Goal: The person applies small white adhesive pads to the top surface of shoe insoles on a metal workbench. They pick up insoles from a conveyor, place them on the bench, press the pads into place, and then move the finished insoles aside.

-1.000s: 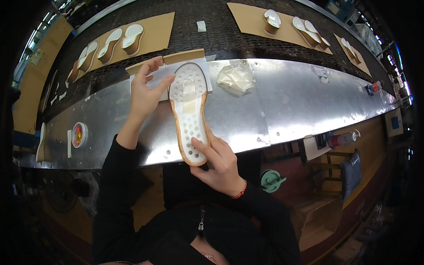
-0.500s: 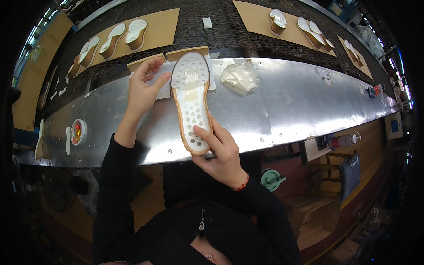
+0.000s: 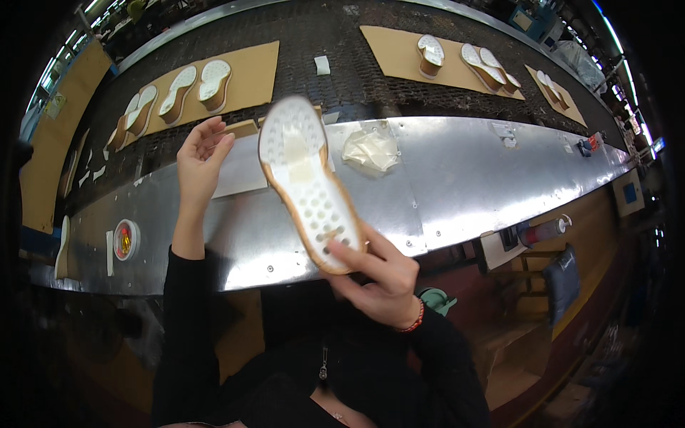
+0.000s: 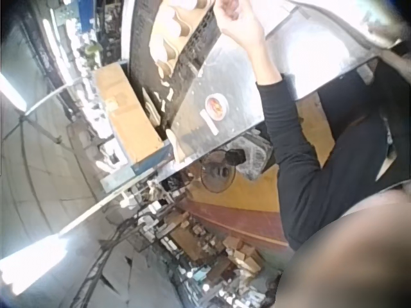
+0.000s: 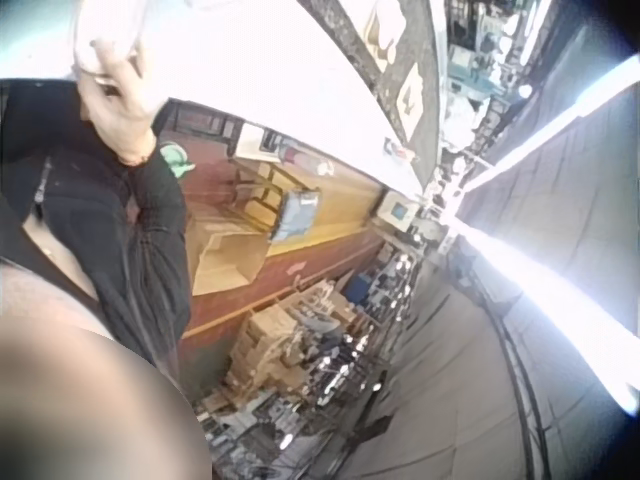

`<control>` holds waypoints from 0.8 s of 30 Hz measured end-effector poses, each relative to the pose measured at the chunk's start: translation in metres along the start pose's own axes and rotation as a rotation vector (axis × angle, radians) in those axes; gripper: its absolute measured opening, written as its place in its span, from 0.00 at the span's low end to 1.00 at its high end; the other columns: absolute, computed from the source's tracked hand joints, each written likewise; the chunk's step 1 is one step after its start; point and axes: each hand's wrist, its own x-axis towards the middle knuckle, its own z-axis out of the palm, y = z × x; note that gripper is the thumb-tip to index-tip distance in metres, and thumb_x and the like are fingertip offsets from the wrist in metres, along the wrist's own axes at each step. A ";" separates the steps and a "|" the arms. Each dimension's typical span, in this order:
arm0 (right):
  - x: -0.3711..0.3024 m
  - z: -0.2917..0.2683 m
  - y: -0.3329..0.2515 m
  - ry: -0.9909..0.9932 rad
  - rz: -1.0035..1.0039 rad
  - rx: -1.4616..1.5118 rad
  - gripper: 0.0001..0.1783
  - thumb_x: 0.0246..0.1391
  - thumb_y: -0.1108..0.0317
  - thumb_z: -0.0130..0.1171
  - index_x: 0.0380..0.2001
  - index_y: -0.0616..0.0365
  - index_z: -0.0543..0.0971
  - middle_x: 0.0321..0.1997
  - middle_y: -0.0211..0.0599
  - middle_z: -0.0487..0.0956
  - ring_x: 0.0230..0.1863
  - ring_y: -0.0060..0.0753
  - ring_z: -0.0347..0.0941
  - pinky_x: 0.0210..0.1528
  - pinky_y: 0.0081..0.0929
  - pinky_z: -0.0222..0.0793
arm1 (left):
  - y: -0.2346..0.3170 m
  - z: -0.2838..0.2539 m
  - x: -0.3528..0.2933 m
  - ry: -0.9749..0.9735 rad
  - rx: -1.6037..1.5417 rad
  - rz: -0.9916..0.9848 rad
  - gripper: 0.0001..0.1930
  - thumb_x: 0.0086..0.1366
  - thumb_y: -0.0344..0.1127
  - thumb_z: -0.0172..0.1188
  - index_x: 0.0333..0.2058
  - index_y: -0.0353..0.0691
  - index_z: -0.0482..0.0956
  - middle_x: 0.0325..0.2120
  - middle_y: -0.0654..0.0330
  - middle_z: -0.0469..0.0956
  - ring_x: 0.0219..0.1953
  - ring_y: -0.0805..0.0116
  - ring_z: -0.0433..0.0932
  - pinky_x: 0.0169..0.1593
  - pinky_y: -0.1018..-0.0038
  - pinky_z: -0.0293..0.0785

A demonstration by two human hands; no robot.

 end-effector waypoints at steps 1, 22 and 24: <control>0.009 -0.007 0.005 0.047 -0.027 -0.036 0.25 0.40 0.77 0.75 0.46 0.61 0.84 0.52 0.60 0.79 0.46 0.42 0.83 0.45 0.26 0.79 | -0.001 -0.003 0.002 0.009 -0.037 -0.003 0.21 0.59 0.36 0.70 0.51 0.36 0.79 0.44 0.58 0.82 0.45 0.70 0.81 0.51 0.71 0.74; 0.156 0.044 0.106 0.338 -0.003 0.216 0.04 0.53 0.78 0.65 0.34 0.61 0.84 0.38 0.33 0.81 0.26 0.13 0.73 0.26 0.12 0.68 | -0.012 -0.020 0.032 -0.050 -0.009 -0.005 0.13 0.62 0.32 0.67 0.44 0.31 0.82 0.33 0.60 0.83 0.34 0.75 0.82 0.38 0.78 0.78; 0.137 0.064 0.094 0.204 0.043 0.121 0.03 0.51 0.77 0.66 0.31 0.59 0.84 0.30 0.31 0.79 0.22 0.15 0.71 0.22 0.15 0.63 | -0.025 -0.033 0.057 -0.010 0.171 0.107 0.11 0.61 0.33 0.66 0.39 0.33 0.84 0.30 0.58 0.84 0.30 0.75 0.82 0.34 0.77 0.77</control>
